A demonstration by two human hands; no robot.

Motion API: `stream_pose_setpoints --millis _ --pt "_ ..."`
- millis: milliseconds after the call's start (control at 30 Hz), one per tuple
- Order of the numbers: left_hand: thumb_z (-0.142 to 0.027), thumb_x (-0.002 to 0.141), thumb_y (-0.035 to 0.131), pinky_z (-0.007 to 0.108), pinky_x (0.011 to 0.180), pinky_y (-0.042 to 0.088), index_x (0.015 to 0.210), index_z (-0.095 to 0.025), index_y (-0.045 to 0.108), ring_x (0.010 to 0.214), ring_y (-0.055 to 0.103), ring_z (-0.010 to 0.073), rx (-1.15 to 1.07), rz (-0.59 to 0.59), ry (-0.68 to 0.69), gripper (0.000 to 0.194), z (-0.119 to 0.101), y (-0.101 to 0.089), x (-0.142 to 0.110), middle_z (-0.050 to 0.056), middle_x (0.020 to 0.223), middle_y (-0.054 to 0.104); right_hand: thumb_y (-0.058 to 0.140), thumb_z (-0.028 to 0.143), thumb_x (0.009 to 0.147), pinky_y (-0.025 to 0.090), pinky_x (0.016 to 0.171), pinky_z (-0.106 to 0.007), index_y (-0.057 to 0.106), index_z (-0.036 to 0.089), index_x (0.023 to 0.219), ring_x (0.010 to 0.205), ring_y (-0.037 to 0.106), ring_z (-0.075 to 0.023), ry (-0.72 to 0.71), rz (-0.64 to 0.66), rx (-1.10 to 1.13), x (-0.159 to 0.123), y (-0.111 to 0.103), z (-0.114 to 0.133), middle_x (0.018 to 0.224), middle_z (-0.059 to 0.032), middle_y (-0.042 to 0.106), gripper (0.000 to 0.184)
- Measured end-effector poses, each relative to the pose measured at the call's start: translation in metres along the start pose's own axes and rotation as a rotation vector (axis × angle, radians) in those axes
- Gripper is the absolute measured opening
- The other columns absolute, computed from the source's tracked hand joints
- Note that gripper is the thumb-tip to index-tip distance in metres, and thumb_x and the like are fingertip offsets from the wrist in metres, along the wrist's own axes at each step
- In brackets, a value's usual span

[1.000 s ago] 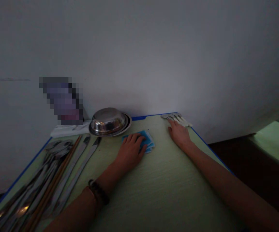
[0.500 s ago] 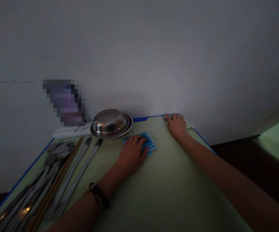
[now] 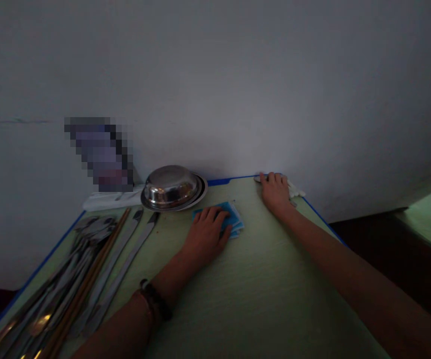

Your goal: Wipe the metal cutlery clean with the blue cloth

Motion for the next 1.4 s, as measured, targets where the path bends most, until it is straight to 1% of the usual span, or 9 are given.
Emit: stream_pose_setpoints --millis 133,267,433,500,600,800,900,1033,1400 --pt "-0.029 0.088 0.038 0.040 0.087 0.039 0.105 -0.017 0.052 0.100 0.048 0.0227 -0.062 -0.032 -0.002 0.025 0.000 -0.005 0.000 0.008 0.107 0.055 0.034 0.017 0.084 0.032 0.078 -0.039 0.047 0.015 0.119 0.095 0.044 -0.0271 -0.014 -0.083 0.209 -0.022 -0.014 0.017 0.102 -0.0140 0.053 0.037" --pt "-0.024 0.087 0.039 0.039 0.090 0.038 0.102 -0.016 0.051 0.101 0.048 0.0218 -0.043 -0.045 -0.017 0.021 0.003 -0.019 -0.011 0.007 0.106 0.056 0.031 0.022 0.088 0.038 0.080 -0.034 0.046 0.015 0.118 0.091 0.049 -0.0197 -0.125 -0.166 0.658 -0.047 -0.037 0.041 0.099 -0.0106 0.053 0.034" --pt "-0.021 0.085 0.042 0.039 0.090 0.038 0.104 -0.017 0.050 0.103 0.048 0.0224 0.049 -0.063 -0.009 0.022 0.018 -0.054 -0.044 0.008 0.109 0.054 0.038 0.029 0.086 0.038 0.085 -0.035 0.053 0.019 0.112 0.097 0.048 -0.0191 -0.421 -0.156 0.789 -0.068 -0.058 0.075 0.104 -0.0098 0.054 0.032" --pt "-0.022 0.084 0.042 0.039 0.088 0.039 0.102 -0.017 0.051 0.100 0.049 0.0230 0.151 -0.074 -0.085 0.020 0.032 -0.071 -0.057 0.008 0.105 0.054 0.040 0.035 0.085 0.036 0.087 -0.038 0.056 0.021 0.109 0.100 0.046 -0.0208 -0.505 -0.090 0.742 -0.073 -0.061 0.091 0.106 -0.0091 0.055 0.032" --pt "-0.027 0.083 0.043 0.040 0.084 0.041 0.095 -0.018 0.054 0.094 0.051 0.0245 0.327 -0.040 -0.243 0.019 0.060 -0.095 -0.078 0.008 0.098 0.053 0.042 0.043 0.082 0.033 0.091 -0.043 0.054 0.020 0.113 0.105 0.043 -0.0248 -0.472 -0.026 0.687 -0.078 -0.065 0.113 0.112 -0.0108 0.053 0.040" --pt "-0.037 0.083 0.036 0.041 0.077 0.043 0.099 -0.015 0.053 0.092 0.054 0.0282 0.543 0.172 -0.641 0.032 0.121 -0.130 -0.114 0.013 0.100 0.052 0.039 0.047 0.082 0.033 0.090 -0.046 0.049 0.020 0.120 0.107 0.043 -0.0263 -0.486 0.050 0.684 -0.088 -0.070 0.143 0.118 -0.0116 0.050 0.047" --pt "-0.036 0.082 0.034 0.043 0.078 0.043 0.108 -0.010 0.048 0.099 0.053 0.0308 0.546 0.269 -0.806 0.039 0.140 -0.135 -0.126 0.017 0.108 0.052 0.040 0.046 0.081 0.033 0.091 -0.045 0.049 0.020 0.120 0.107 0.042 -0.0259 -0.486 0.054 0.675 -0.088 -0.069 0.145 0.118 -0.0107 0.050 0.047" --pt "-0.035 0.080 0.036 0.039 0.067 0.047 0.099 -0.011 0.053 0.087 0.061 0.0300 0.467 0.379 -0.899 0.035 0.155 -0.131 -0.137 0.017 0.097 0.061 0.041 0.046 0.081 0.034 0.091 -0.045 0.048 0.021 0.120 0.107 0.042 -0.0253 -0.488 0.062 0.675 -0.086 -0.068 0.143 0.118 -0.0101 0.050 0.047" --pt "-0.036 0.078 0.040 0.030 0.060 0.047 0.076 -0.013 0.063 0.072 0.062 0.0233 0.374 0.430 -0.828 0.032 0.165 -0.126 -0.139 0.014 0.084 0.062 0.046 0.042 0.080 0.039 0.087 -0.044 0.053 0.022 0.114 0.101 0.047 -0.0241 -0.514 0.017 0.721 -0.079 -0.061 0.138 0.111 -0.0095 0.055 0.040"
Point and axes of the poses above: each hand's wrist, its own x-axis towards the middle knuckle, its own y-axis out of the palm, z = x × y, the point moved 4 cm from there along x, towards the middle knuckle
